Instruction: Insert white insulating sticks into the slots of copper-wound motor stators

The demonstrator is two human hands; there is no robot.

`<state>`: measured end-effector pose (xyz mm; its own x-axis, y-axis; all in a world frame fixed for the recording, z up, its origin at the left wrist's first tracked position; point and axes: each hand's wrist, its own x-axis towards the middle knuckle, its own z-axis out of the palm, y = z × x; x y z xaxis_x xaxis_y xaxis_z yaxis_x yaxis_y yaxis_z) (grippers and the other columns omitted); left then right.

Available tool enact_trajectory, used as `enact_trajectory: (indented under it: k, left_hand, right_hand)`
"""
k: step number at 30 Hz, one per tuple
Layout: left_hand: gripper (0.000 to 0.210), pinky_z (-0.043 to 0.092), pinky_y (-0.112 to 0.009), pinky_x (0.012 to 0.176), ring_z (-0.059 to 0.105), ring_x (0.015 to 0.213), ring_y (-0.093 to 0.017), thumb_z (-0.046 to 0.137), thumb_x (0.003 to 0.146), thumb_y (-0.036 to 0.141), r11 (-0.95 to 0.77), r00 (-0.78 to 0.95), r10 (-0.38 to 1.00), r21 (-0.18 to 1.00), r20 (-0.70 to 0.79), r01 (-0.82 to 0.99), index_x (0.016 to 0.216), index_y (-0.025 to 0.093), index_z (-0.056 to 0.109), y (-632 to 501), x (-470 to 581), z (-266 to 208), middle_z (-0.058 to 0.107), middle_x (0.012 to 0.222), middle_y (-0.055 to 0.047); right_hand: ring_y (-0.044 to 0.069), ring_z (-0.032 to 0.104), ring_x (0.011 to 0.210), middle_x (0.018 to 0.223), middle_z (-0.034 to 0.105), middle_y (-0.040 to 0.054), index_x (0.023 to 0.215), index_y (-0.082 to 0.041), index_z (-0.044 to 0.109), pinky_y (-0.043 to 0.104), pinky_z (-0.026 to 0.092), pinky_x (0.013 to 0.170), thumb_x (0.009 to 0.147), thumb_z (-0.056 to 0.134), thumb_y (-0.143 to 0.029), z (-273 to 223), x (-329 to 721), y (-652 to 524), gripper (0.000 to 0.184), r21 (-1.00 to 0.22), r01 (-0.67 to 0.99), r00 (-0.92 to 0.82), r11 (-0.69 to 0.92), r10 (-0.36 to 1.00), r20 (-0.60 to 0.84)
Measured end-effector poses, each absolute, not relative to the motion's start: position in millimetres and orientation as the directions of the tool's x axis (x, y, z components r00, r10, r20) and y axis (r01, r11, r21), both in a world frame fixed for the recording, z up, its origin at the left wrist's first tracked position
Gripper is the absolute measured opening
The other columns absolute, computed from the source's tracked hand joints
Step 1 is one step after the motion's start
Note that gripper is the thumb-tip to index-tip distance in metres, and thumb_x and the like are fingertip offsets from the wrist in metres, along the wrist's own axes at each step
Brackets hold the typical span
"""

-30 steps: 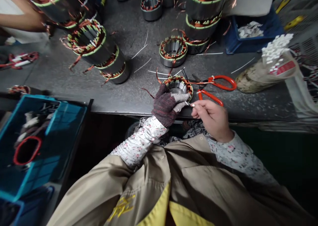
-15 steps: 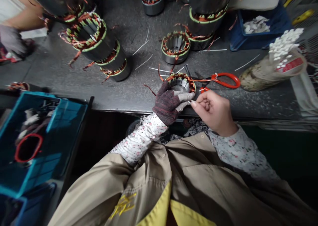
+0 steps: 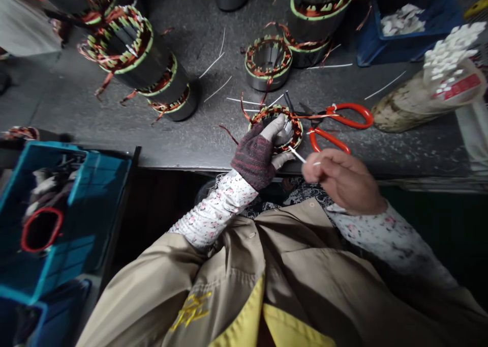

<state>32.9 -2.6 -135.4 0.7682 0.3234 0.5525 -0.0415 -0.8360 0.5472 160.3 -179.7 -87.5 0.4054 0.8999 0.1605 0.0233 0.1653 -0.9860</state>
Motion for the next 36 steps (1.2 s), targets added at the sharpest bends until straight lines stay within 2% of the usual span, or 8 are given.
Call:
enact_trajectory:
  k: [4,10,16,19,23,29,33,36]
  left_hand:
    - [0.071,0.049,-0.057,0.121,0.057,0.145,-0.030,0.054,0.106,0.050,-0.849,0.768,0.350,0.529,0.536,0.018,0.164,0.029,0.019,-15.1,36.9,-136.8,0.059,0.151,-0.012]
    - [0.077,0.047,-0.053,0.124,0.064,0.137,-0.029,0.054,0.105,0.041,-0.870,0.739,0.318,0.493,0.594,-0.021,0.165,0.023,0.009,-42.2,45.1,-139.3,0.062,0.146,-0.016]
    - [0.050,0.044,-0.055,0.127,0.068,0.130,-0.026,0.055,0.106,0.027,-0.987,0.775,0.065,0.155,0.629,-0.043,0.153,0.020,0.039,-18.1,14.0,-106.4,0.072,0.133,-0.011]
    - [0.033,0.059,-0.045,0.105,0.077,0.095,-0.020,0.046,0.107,0.017,-0.992,0.844,-0.124,-0.091,0.521,-0.090,0.138,0.017,0.058,4.7,2.0,-86.1,0.078,0.092,-0.003]
    - [0.031,0.057,-0.035,0.074,0.072,0.079,-0.019,0.049,0.105,0.025,-0.974,0.956,-0.218,-0.110,0.196,-0.200,0.127,0.019,0.069,30.2,15.0,-64.4,0.075,0.087,-0.005]
    - [0.027,0.057,-0.052,0.093,0.069,0.093,-0.023,0.055,0.103,0.032,-0.928,0.932,-0.359,-0.080,-0.053,-0.363,0.113,0.019,0.076,49.7,43.2,-50.3,0.074,0.097,-0.008]
    - [0.021,0.043,-0.060,0.120,0.066,0.114,-0.020,0.057,0.105,0.033,-0.907,0.845,-0.419,-0.109,0.331,-0.407,0.109,0.024,0.075,58.0,34.4,-58.8,0.073,0.122,-0.006]
    - [0.021,0.047,-0.057,0.122,0.067,0.126,-0.027,0.060,0.102,0.037,-0.891,0.834,-0.444,-0.066,0.329,-0.448,0.112,0.023,0.072,65.2,33.6,-71.3,0.071,0.136,-0.007]
  right_hand:
    - [0.015,0.048,0.054,0.057,0.044,-0.0014,0.064,-0.024,0.044,0.033,0.046,0.052,0.097,0.063,-0.051,-77.8,165.7,-175.0,0.046,-0.981,0.067,0.563,0.181,0.805,0.187]
    - [0.016,0.059,0.066,0.072,0.057,0.0024,0.071,-0.026,0.042,0.036,0.056,0.067,0.105,0.037,-0.042,-92.5,172.0,-111.4,0.038,-0.964,0.170,0.734,0.204,0.626,0.262]
    - [0.035,0.060,0.124,0.134,0.069,0.0099,0.090,-0.024,0.071,0.061,0.047,0.109,0.090,0.073,-0.048,-124.5,166.0,-147.9,0.025,-0.650,0.756,0.429,0.077,0.691,0.581]
    - [0.037,0.054,0.134,0.132,0.070,0.0055,0.096,-0.029,0.075,0.067,0.038,0.117,0.085,0.078,-0.032,-138.8,168.6,-159.4,0.012,-0.593,0.805,0.367,0.000,0.786,0.498]
    - [0.035,0.054,0.135,0.133,0.067,0.0041,0.090,-0.030,0.076,0.065,0.039,0.118,0.083,0.080,-0.029,-149.4,172.1,-150.6,0.008,-0.623,0.782,0.399,-0.027,0.789,0.466]
    - [0.034,0.059,0.129,0.124,0.068,0.0076,0.089,-0.028,0.074,0.061,0.046,0.114,0.087,0.075,-0.033,-139.9,167.3,-151.8,0.005,-0.642,0.766,0.431,-0.022,0.759,0.489]
    - [0.026,0.068,0.097,0.099,0.068,0.0062,0.086,-0.026,0.063,0.049,0.056,0.090,0.092,0.068,-0.037,-134.3,195.4,-176.3,0.014,-0.640,0.768,0.607,-0.034,0.357,0.710]
    - [0.019,0.057,0.070,0.080,0.057,0.0004,0.087,-0.027,0.055,0.039,0.051,0.068,0.091,0.071,-0.043,-135.2,242.2,-196.4,0.023,-0.669,0.737,0.668,-0.094,-0.050,0.743]
